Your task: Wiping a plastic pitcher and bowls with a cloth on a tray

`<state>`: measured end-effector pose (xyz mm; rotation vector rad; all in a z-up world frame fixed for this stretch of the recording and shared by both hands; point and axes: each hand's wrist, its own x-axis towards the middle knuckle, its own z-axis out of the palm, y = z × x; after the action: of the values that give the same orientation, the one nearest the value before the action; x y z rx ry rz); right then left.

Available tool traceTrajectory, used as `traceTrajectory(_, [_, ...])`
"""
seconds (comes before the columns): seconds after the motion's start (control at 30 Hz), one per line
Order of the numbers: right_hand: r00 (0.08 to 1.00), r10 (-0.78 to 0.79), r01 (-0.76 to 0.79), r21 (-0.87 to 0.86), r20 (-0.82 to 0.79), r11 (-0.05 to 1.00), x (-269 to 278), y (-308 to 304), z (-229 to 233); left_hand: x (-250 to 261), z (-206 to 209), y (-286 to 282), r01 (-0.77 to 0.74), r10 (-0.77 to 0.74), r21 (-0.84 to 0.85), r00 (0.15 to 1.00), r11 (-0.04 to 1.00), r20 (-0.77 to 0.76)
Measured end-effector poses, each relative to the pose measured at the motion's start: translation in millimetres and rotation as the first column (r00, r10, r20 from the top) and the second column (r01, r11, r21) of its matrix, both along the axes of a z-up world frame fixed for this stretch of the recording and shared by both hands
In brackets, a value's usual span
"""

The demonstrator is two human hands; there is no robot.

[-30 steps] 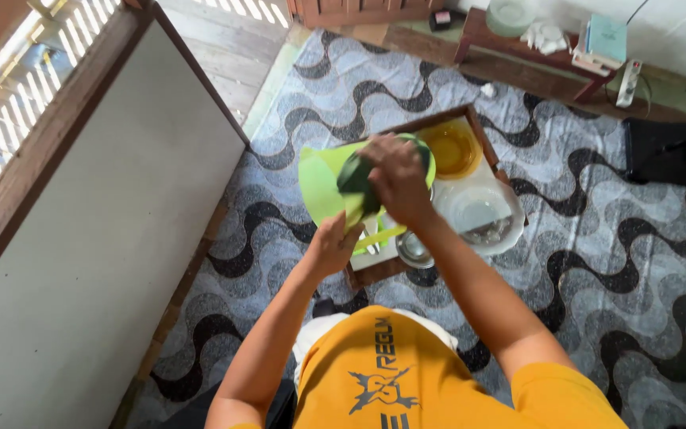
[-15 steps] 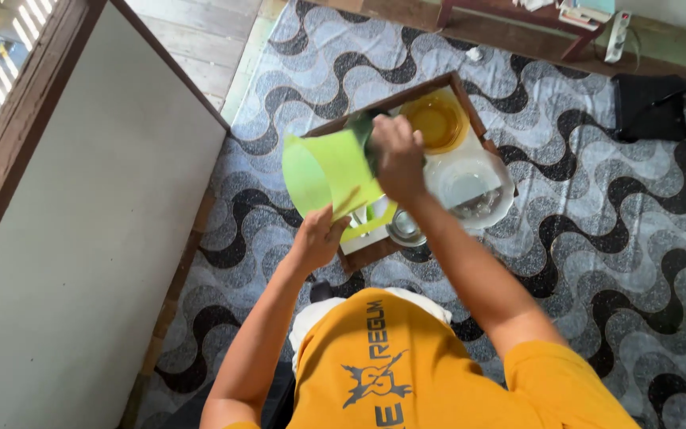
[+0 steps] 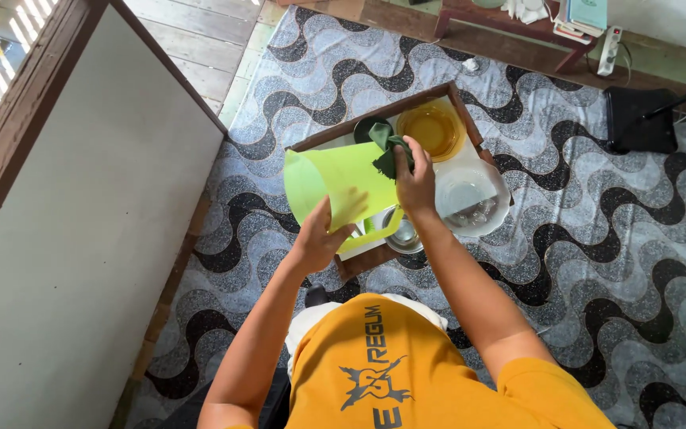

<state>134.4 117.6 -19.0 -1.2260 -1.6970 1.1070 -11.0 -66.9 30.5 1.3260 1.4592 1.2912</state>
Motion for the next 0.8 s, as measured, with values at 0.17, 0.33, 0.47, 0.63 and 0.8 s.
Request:
traceTrajectory(0.17, [0.976, 0.054, -0.112, 0.279, 0.211, 0.954, -3.1, -8.9, -0.5, -12.2, -12.0, 6.1, -0.035, 0.107, -0.158, 0.873, 0.987, 0.476])
traceTrajectory(0.33, [0.837, 0.393, -0.546, 0.547, 0.379, 0.634, -17.0, -43.9, 40.6, -15.1, -46.9, 7.6, -0.071, 0.11, -0.094, 0.846, 0.993, 0.522])
traceTrajectory(0.47, [0.813, 0.391, -0.582, 0.605, 0.431, 0.544, -16.5, -29.4, 71.9, -13.5, -61.5, 1.2, -0.231, 0.264, -0.129, 0.842, 0.965, 0.471])
traceTrajectory(0.63, [0.872, 0.247, -0.47, 0.584, 0.422, 0.662, -29.9, -31.2, 39.3, -3.2, -38.4, 1.5, -0.157, 0.192, -0.192, 0.965, 0.969, 0.177])
traceTrajectory(0.8, [0.8, 0.447, -0.592, 0.652, 0.401, 0.474, -30.3, -35.7, 67.1, -3.7, -51.0, -3.1, -0.154, 0.148, 0.026, 0.976, 0.988, 0.157])
